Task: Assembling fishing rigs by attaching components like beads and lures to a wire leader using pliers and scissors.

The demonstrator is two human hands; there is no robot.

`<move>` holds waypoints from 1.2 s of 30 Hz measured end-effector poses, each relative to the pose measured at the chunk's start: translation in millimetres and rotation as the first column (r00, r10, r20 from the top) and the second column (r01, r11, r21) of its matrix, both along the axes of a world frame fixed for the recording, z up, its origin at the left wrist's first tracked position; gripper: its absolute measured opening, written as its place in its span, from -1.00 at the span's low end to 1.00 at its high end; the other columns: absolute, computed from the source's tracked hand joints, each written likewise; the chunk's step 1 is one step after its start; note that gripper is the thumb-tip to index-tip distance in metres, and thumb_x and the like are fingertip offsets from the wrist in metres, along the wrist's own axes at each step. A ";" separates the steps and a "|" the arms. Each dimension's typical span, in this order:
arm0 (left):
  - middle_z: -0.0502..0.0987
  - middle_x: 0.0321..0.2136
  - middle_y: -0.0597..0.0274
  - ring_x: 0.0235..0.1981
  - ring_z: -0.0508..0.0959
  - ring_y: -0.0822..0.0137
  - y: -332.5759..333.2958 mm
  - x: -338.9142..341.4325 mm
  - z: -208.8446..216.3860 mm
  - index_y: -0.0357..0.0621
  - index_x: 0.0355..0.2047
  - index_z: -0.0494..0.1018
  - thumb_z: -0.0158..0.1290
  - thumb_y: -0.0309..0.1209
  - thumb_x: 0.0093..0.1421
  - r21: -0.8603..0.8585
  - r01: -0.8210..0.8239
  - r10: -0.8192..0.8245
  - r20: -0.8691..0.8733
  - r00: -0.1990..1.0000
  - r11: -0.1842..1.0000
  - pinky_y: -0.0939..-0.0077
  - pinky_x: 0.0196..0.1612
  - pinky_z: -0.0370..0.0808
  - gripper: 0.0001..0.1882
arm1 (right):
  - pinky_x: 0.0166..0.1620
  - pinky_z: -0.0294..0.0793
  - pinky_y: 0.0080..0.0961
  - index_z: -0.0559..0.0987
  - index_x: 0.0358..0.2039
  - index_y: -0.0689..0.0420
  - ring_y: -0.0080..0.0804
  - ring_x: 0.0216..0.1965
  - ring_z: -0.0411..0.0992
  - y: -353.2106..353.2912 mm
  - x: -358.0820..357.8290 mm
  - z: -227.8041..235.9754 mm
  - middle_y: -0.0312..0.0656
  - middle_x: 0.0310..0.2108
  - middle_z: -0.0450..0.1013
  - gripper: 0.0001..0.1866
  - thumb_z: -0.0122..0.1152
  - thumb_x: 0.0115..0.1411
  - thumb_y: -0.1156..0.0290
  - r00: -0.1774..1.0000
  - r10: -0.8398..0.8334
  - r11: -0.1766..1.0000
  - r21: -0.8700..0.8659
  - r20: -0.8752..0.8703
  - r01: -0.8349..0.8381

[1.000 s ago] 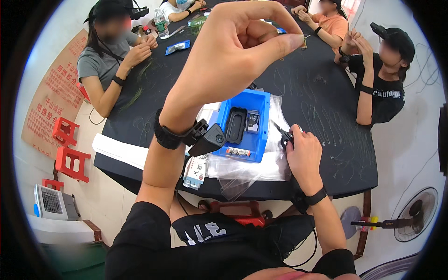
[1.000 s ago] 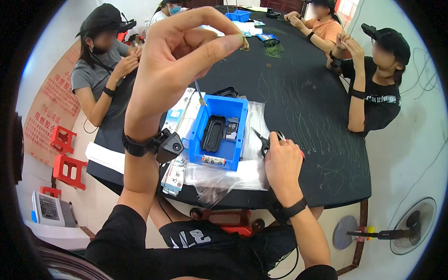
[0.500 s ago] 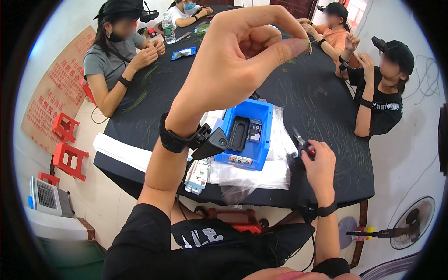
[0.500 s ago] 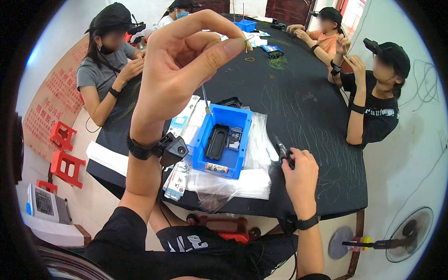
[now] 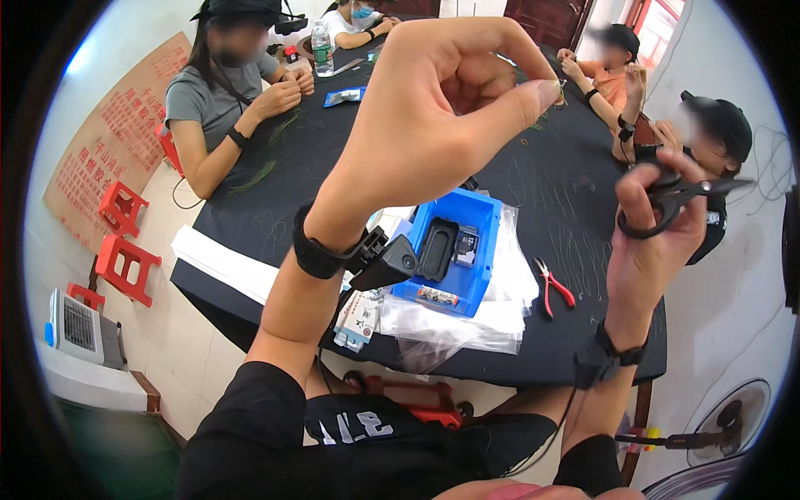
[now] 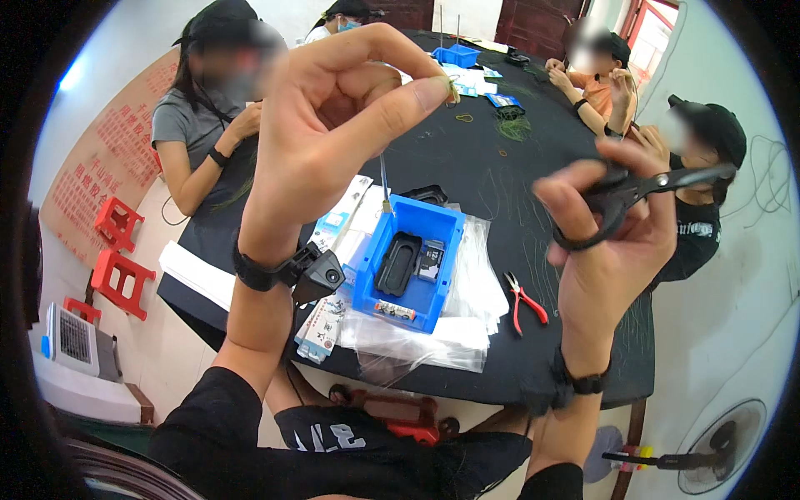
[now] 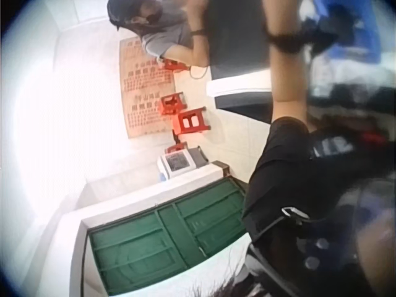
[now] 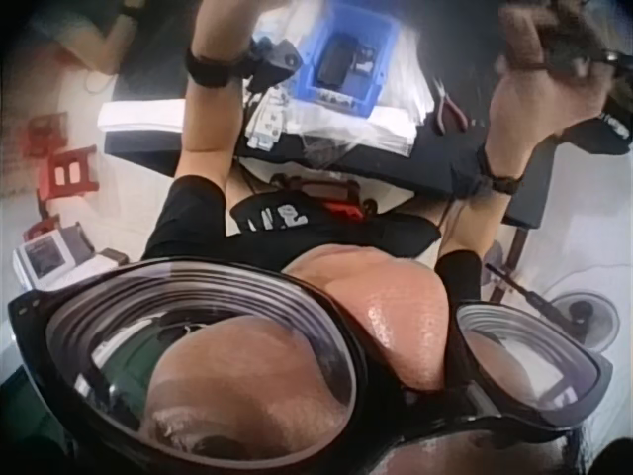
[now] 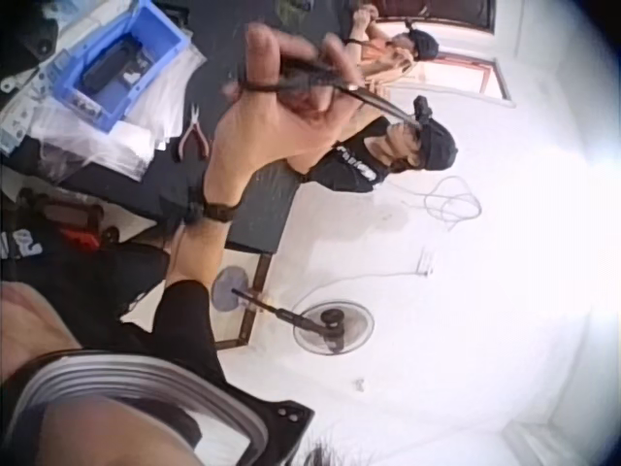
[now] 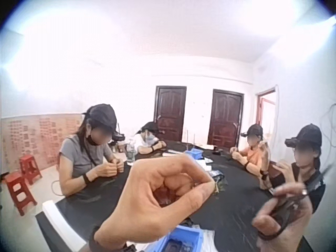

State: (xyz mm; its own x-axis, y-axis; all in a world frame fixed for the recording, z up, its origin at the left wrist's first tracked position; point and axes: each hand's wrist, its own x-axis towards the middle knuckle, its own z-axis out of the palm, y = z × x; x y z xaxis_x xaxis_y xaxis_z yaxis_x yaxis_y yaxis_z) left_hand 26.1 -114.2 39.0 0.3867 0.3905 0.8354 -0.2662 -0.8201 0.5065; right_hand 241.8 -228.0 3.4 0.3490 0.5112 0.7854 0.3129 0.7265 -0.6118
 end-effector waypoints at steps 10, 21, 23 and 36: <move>0.25 -0.73 0.56 -0.65 0.15 0.71 0.7 -1.5 2.7 -0.30 -0.37 0.60 0.22 -0.57 0.26 -0.082 -0.049 0.052 0.044 0.998 0.995 0.61 -0.56 0.01 -0.94 | -0.55 0.48 -0.79 0.57 0.01 0.28 -0.61 -0.47 0.60 68.5 -43.2 22.9 -0.04 -0.29 0.72 -0.50 0.62 0.09 0.56 0.960 -0.124 0.918 0.397 0.251 0.015; 0.32 -0.67 0.61 -0.61 0.19 0.78 6.9 4.2 -0.4 -0.32 -0.23 0.62 0.25 -0.54 0.30 -0.071 -0.038 0.032 -0.078 0.996 0.997 0.69 -0.50 0.00 -0.91 | -0.61 0.33 -0.83 0.63 -0.02 0.31 -0.67 -0.54 0.53 81.1 -32.0 18.2 -0.13 -0.30 0.70 -0.59 0.57 0.13 0.59 0.990 -0.071 0.934 0.356 0.125 0.022; 0.33 -0.67 0.61 -0.61 0.18 0.78 5.0 4.6 -0.2 -0.32 -0.22 0.62 0.24 -0.52 0.31 -0.092 -0.046 0.037 -0.096 0.995 0.995 0.69 -0.51 0.00 -0.90 | -0.62 0.29 -0.81 0.61 0.01 0.32 -0.68 -0.59 0.50 83.5 -28.4 19.0 -0.14 -0.31 0.69 -0.61 0.53 0.20 0.55 0.987 -0.078 0.934 0.356 0.141 0.023; 0.37 -0.69 0.56 -0.70 0.16 0.74 8.1 0.1 1.4 -0.32 -0.19 0.61 0.20 -0.42 0.34 -0.285 0.147 -0.140 0.047 0.989 0.947 0.68 -0.60 -0.02 -0.82 | -0.52 0.21 -0.69 0.64 -0.20 0.31 -0.71 -0.64 0.33 72.2 -7.3 13.6 -0.35 -0.63 0.47 -0.46 0.60 0.06 0.09 0.885 0.260 0.965 -0.083 0.386 -0.248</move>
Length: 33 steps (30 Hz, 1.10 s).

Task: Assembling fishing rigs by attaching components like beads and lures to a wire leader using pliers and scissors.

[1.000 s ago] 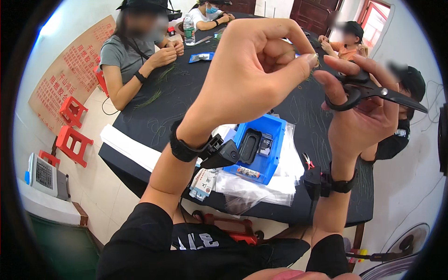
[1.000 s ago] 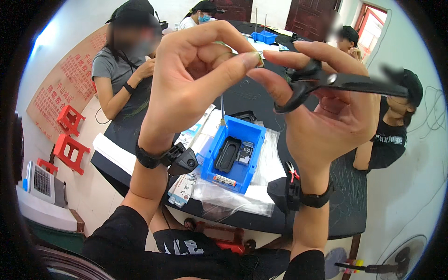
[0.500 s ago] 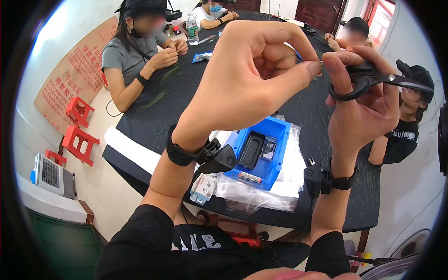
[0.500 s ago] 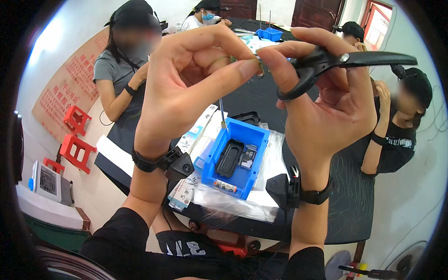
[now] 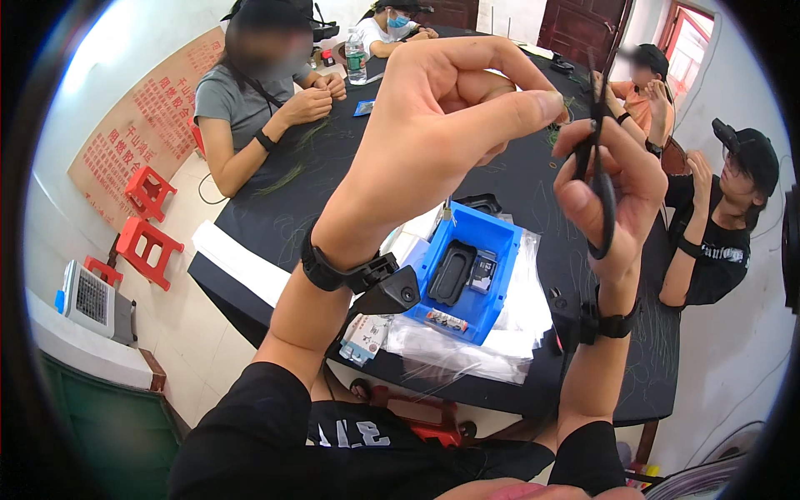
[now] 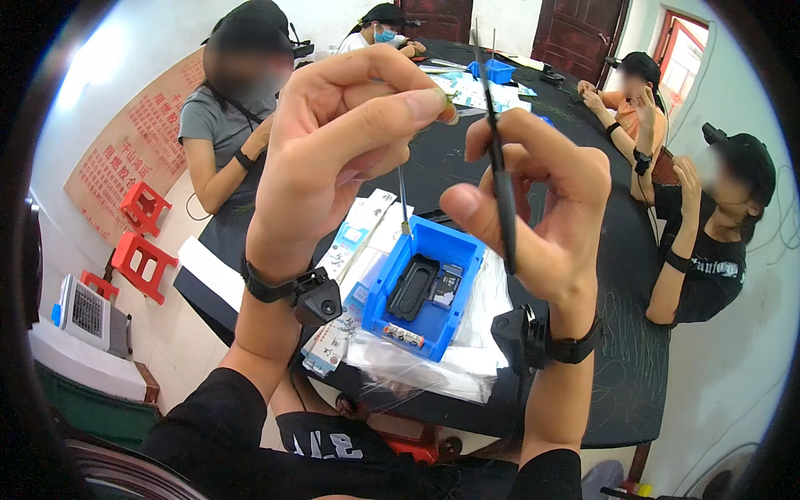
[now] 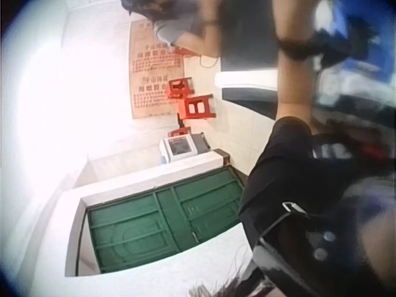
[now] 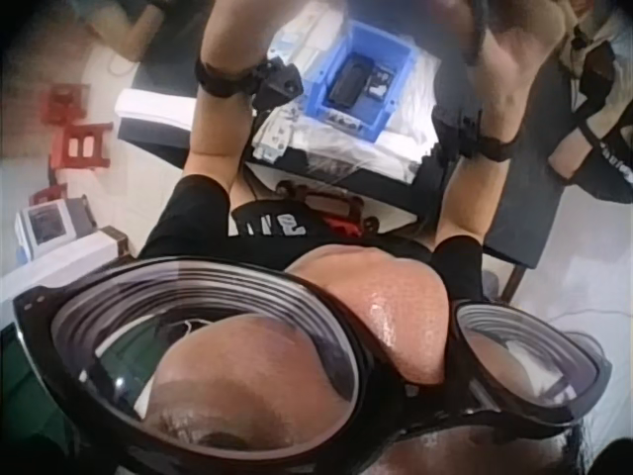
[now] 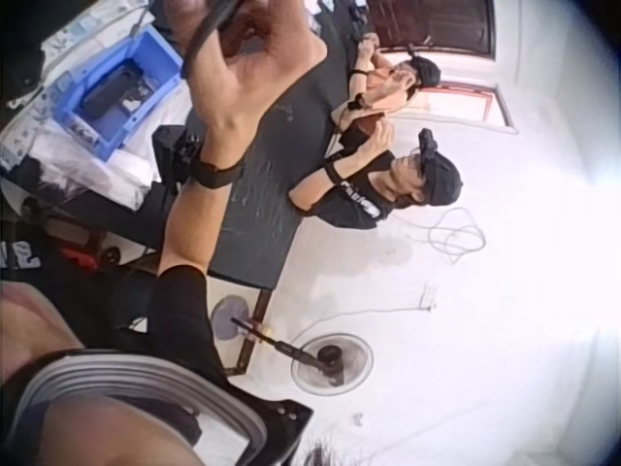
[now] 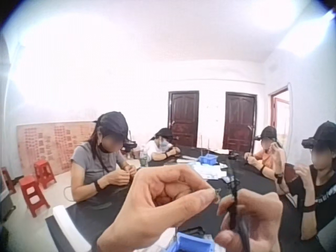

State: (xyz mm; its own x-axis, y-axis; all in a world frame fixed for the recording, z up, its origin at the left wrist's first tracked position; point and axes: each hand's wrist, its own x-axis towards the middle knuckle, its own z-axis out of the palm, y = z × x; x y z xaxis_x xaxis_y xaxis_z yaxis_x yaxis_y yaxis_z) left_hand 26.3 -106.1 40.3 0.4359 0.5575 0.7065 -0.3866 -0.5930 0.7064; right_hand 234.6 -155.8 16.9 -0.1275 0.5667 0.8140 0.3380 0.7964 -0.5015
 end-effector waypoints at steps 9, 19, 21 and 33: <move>0.24 -0.73 0.59 -0.77 0.05 0.74 -2.4 -3.4 2.1 -0.28 -0.25 0.58 0.16 -0.46 0.34 -0.208 0.250 -0.234 0.099 0.967 0.946 0.65 -0.62 -0.08 -0.89 | -0.58 0.17 -0.73 0.66 -0.34 0.26 -0.72 -0.72 0.28 2.3 -1.9 2.9 -0.44 -0.76 0.29 -0.43 0.60 -0.03 -0.04 0.989 0.034 0.998 0.039 0.146 -0.040; 0.21 -0.75 0.58 -0.79 0.04 0.73 0.3 -7.6 3.2 -0.28 -0.26 0.56 0.15 -0.46 0.34 -0.236 0.310 -0.299 0.081 0.951 0.921 0.64 -0.65 -0.09 -0.89 | -0.59 0.16 -0.72 0.66 -0.36 0.23 -0.72 -0.73 0.28 1.9 -5.3 1.2 -0.44 -0.76 0.25 -0.45 0.60 -0.04 -0.05 0.990 0.022 0.999 0.033 0.142 -0.027; 0.22 -0.75 0.58 -0.80 0.05 0.72 0.4 -9.1 3.7 -0.26 -0.26 0.56 0.14 -0.46 0.34 -0.245 0.334 -0.324 0.081 0.943 0.910 0.65 -0.65 -0.09 -0.90 | -0.59 0.16 -0.72 0.66 -0.36 0.23 -0.72 -0.73 0.28 1.8 -5.2 1.7 -0.44 -0.76 0.25 -0.46 0.60 -0.04 -0.02 0.988 0.024 0.999 0.035 0.152 -0.030; 0.20 -0.74 0.60 -0.78 0.05 0.75 7.3 -13.3 4.6 -0.20 -0.25 0.54 0.09 -0.48 0.35 -0.286 0.349 -0.348 0.055 0.936 0.893 0.68 -0.64 -0.08 -0.94 | -0.58 0.13 -0.72 0.71 -0.28 0.23 -0.71 -0.72 0.30 -10.9 -4.9 10.2 -0.40 -0.72 0.39 -0.52 0.57 -0.13 0.13 0.938 -0.192 0.981 0.099 0.288 0.170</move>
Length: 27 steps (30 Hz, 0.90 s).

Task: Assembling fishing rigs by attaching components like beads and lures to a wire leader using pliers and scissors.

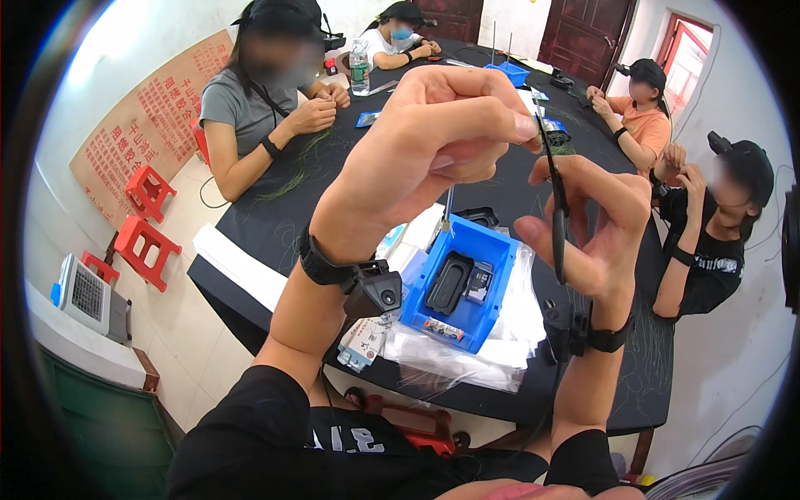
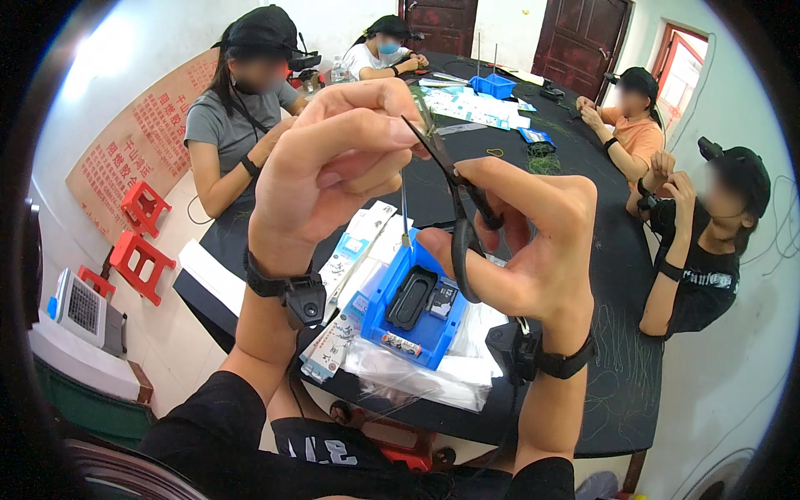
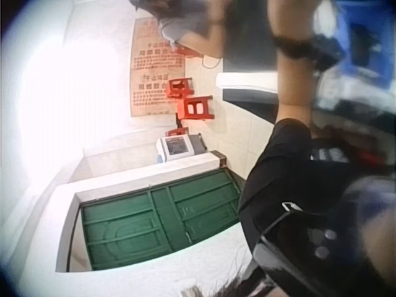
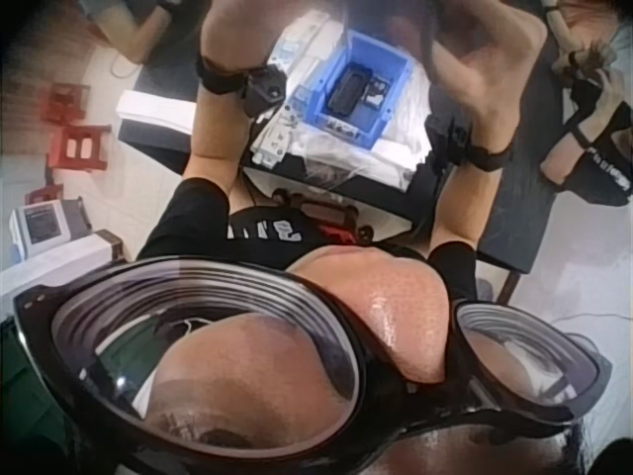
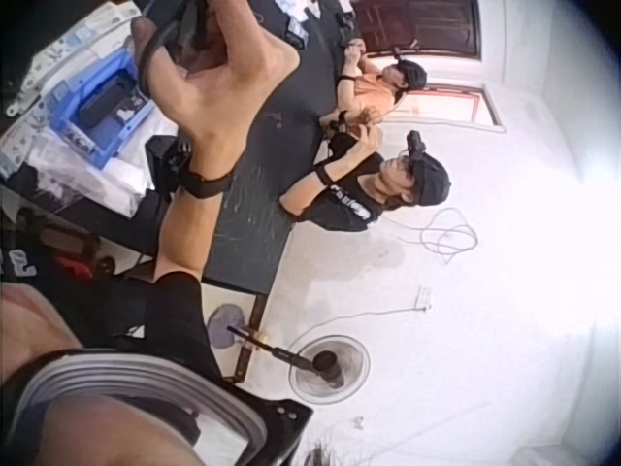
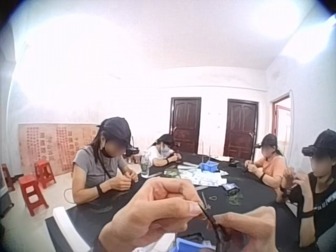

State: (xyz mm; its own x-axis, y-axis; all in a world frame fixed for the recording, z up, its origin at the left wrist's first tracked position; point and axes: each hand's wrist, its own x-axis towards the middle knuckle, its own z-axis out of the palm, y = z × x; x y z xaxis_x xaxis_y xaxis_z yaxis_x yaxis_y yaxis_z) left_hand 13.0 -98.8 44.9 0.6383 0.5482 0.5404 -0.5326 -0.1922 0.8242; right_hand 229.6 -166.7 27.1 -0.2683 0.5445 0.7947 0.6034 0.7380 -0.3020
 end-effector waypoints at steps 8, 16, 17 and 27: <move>0.19 -0.73 0.60 -0.77 0.05 0.74 3.4 -3.7 0.6 -0.25 -0.20 0.56 0.07 -0.51 0.34 0.024 0.019 -0.019 -0.012 1.000 1.000 0.68 -0.63 -0.08 -0.90 | -0.58 0.09 -0.73 0.76 -0.16 0.22 -0.75 -0.72 0.25 -1.5 -1.6 -0.4 -0.44 -0.72 0.38 -0.50 0.62 -0.15 0.28 0.999 -0.036 0.996 0.078 0.016 0.034; 0.26 -0.71 0.55 -0.70 0.12 0.70 1.7 -6.9 1.6 -0.28 -0.32 0.64 0.21 -0.47 0.25 -0.029 0.052 -0.051 0.040 0.998 0.998 0.63 -0.57 -0.02 -0.89 | -0.57 0.06 -0.71 0.76 -0.13 0.22 -0.78 -0.72 0.18 -6.6 -1.8 2.4 -0.46 -0.73 0.33 -0.49 0.65 -0.14 0.31 0.996 -0.062 0.996 0.060 0.058 0.059; 0.26 -0.71 0.55 -0.70 0.12 0.70 1.8 -6.8 1.7 -0.29 -0.31 0.64 0.21 -0.47 0.25 -0.028 0.053 -0.052 0.042 0.998 0.998 0.63 -0.57 -0.02 -0.89 | -0.57 0.05 -0.71 0.76 -0.13 0.22 -0.78 -0.72 0.18 -6.8 -2.5 2.3 -0.46 -0.73 0.33 -0.50 0.65 -0.13 0.33 0.997 -0.059 0.997 0.057 0.048 0.056; 0.27 -0.71 0.54 -0.70 0.12 0.70 0.9 -8.1 2.4 -0.31 -0.29 0.65 0.19 -0.48 0.25 -0.020 0.025 -0.024 0.026 0.999 1.000 0.64 -0.57 -0.01 -0.87 | -0.57 0.04 -0.72 0.77 -0.15 0.22 -0.79 -0.71 0.17 -6.5 -3.7 0.1 -0.45 -0.71 0.36 -0.58 0.66 -0.08 0.44 0.997 -0.065 0.996 0.067 0.036 0.063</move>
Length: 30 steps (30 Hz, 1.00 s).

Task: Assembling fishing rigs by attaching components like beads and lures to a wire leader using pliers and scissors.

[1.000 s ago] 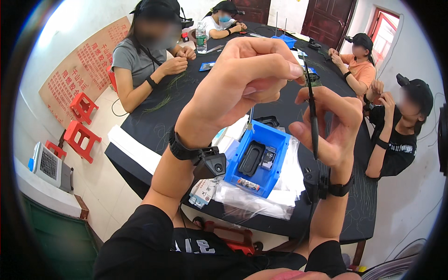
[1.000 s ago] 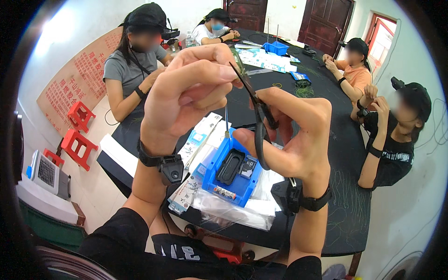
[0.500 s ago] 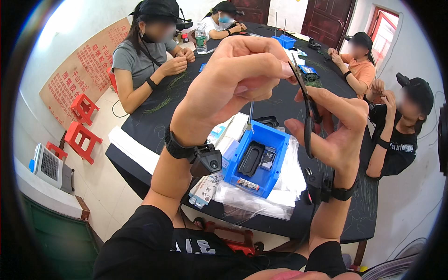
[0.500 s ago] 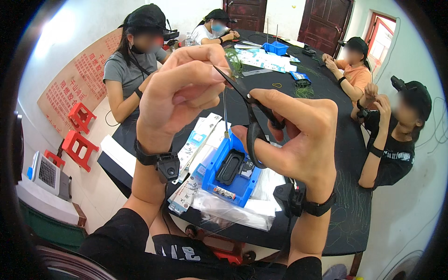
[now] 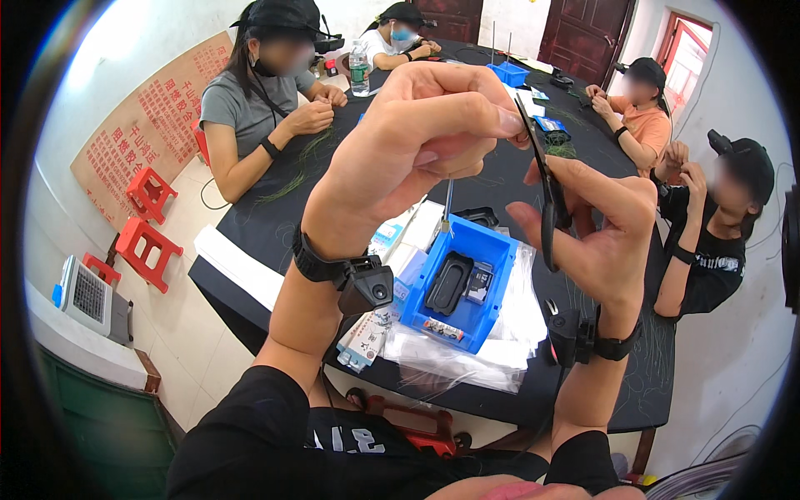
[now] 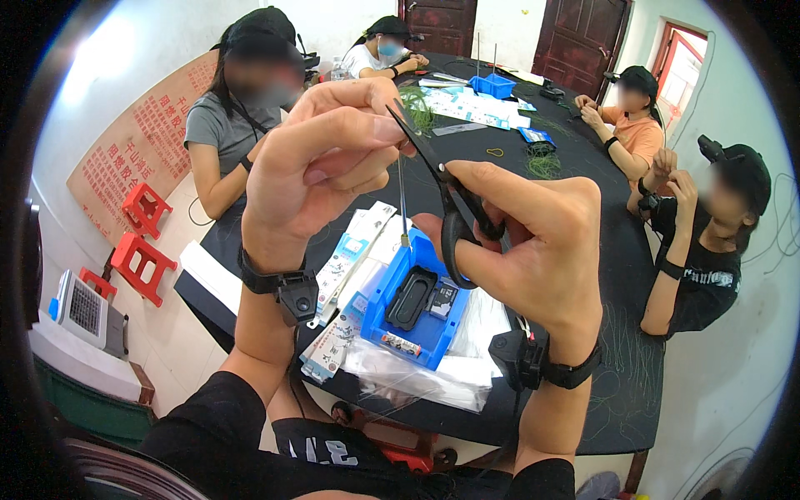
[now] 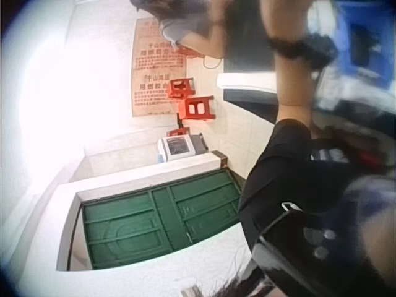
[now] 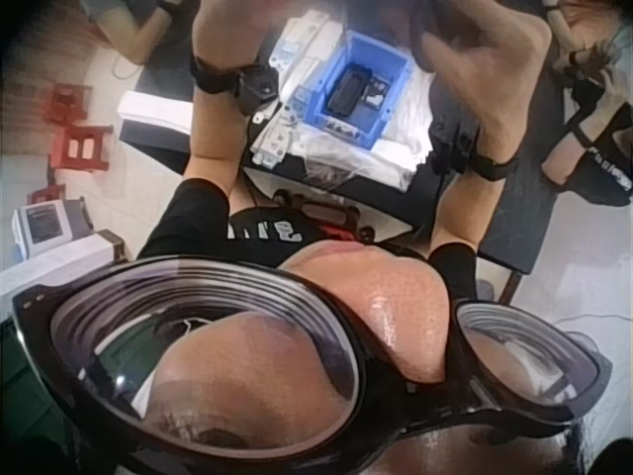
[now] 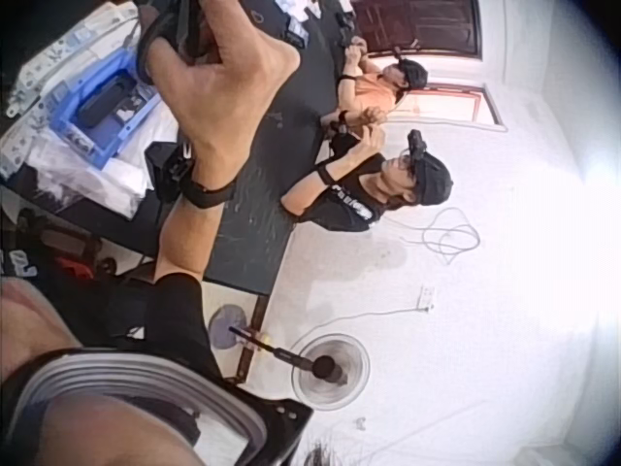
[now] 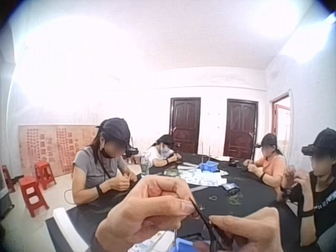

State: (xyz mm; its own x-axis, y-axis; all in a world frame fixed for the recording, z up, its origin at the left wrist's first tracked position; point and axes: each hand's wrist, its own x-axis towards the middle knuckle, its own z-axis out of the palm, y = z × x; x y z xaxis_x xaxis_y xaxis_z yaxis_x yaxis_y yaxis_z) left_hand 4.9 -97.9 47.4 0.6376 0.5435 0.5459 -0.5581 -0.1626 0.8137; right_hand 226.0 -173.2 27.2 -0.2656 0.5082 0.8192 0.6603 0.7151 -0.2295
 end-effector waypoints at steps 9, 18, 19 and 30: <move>0.28 -0.71 0.53 -0.71 0.13 0.70 3.4 -2.1 -0.6 -0.32 -0.27 0.65 0.18 -0.47 0.28 0.026 0.012 -0.012 -0.011 1.000 1.000 0.65 -0.60 -0.03 -0.86 | -0.58 0.03 -0.71 0.75 -0.23 0.21 -0.80 -0.70 0.14 0.7 -1.1 -1.2 -0.45 -0.72 0.35 -0.64 0.69 -0.04 0.41 1.000 -0.020 1.000 0.017 0.014 0.020; 0.34 -0.69 0.48 -0.78 0.09 0.75 3.2 -0.8 0.0 -0.29 -0.23 0.55 0.17 -0.45 0.33 0.109 -0.085 0.089 -0.038 0.995 0.990 0.69 -0.65 -0.06 -0.87 | -0.60 0.10 -0.65 0.75 -0.23 0.19 -0.72 -0.72 0.18 0.9 -1.8 1.2 -0.36 -0.74 0.37 -0.67 0.67 -0.02 0.43 0.999 -0.033 0.999 -0.011 -0.017 0.033; 0.35 -0.67 0.49 -0.75 0.11 0.74 2.8 -1.1 0.2 -0.31 -0.22 0.59 0.18 -0.45 0.32 0.098 -0.075 0.078 -0.030 0.996 0.992 0.69 -0.63 -0.04 -0.86 | -0.60 0.09 -0.66 0.75 -0.22 0.18 -0.73 -0.72 0.18 1.6 -1.7 0.6 -0.37 -0.74 0.37 -0.67 0.67 -0.01 0.44 0.999 -0.032 0.999 -0.027 -0.028 0.031; 0.34 -0.66 0.53 -0.68 0.17 0.73 -0.9 -1.9 2.0 -0.35 -0.23 0.65 0.22 -0.46 0.29 0.099 -0.005 0.004 0.011 1.000 0.995 0.69 -0.59 -0.03 -0.84 | -0.57 -0.02 -0.70 0.74 -0.30 0.17 -0.79 -0.72 0.13 3.9 2.0 -2.4 -0.50 -0.74 0.27 -0.59 0.71 -0.06 0.20 1.000 -0.001 0.999 -0.037 -0.003 0.001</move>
